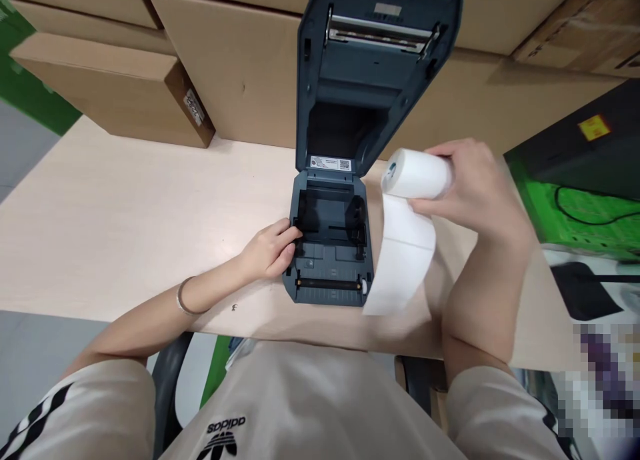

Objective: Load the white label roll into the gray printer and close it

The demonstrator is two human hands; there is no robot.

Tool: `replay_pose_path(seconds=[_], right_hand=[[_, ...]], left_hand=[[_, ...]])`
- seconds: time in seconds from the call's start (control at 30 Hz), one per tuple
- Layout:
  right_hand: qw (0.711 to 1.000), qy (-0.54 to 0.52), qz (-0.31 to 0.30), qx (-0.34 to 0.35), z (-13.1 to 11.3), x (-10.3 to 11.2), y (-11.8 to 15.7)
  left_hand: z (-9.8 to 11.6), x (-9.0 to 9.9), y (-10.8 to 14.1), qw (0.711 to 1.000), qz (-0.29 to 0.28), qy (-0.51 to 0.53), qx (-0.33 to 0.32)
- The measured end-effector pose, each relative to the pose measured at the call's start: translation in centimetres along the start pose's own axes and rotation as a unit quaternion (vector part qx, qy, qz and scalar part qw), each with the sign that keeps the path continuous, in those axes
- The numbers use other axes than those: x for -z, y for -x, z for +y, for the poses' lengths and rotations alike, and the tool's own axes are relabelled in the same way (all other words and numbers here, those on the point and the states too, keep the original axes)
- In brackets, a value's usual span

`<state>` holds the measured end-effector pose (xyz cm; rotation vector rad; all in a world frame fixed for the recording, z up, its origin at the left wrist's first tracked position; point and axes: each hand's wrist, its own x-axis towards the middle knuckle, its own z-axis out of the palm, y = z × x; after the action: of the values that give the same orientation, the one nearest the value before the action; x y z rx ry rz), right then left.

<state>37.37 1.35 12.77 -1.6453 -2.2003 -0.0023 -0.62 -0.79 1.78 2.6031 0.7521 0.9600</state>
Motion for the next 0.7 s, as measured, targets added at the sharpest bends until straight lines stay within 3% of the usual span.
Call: replay_pose_path(seconds=[0.2, 0.37, 0.47, 0.57, 0.7], right_hand=[[0.989, -0.040, -0.140, -0.027, 1.4, -5.2, -1.9], [0.981, -0.062, -0.178, -0.045, 1.3, -7.6, -2.4], [0.977, -0.072, -0.190, -0.060, 0.9, -7.7, -2.3], [0.972, -0.093, -0.200, -0.077, 1.3, -6.4, -2.1], [0.965, -0.071, -0.148, -0.203, 4.3, -3.7, -1.6]], left_hand=[[0.0, 0.0, 0.0, 1.000, -0.004, 0.002, 0.004], [0.0, 0.0, 0.0, 1.000, -0.012, 0.004, 0.005], [0.0, 0.0, 0.0, 1.000, -0.012, 0.004, 0.004], [0.0, 0.0, 0.0, 1.000, -0.013, 0.004, 0.005], [-0.1, -0.1, 0.0, 1.000, -0.001, 0.000, -0.005]])
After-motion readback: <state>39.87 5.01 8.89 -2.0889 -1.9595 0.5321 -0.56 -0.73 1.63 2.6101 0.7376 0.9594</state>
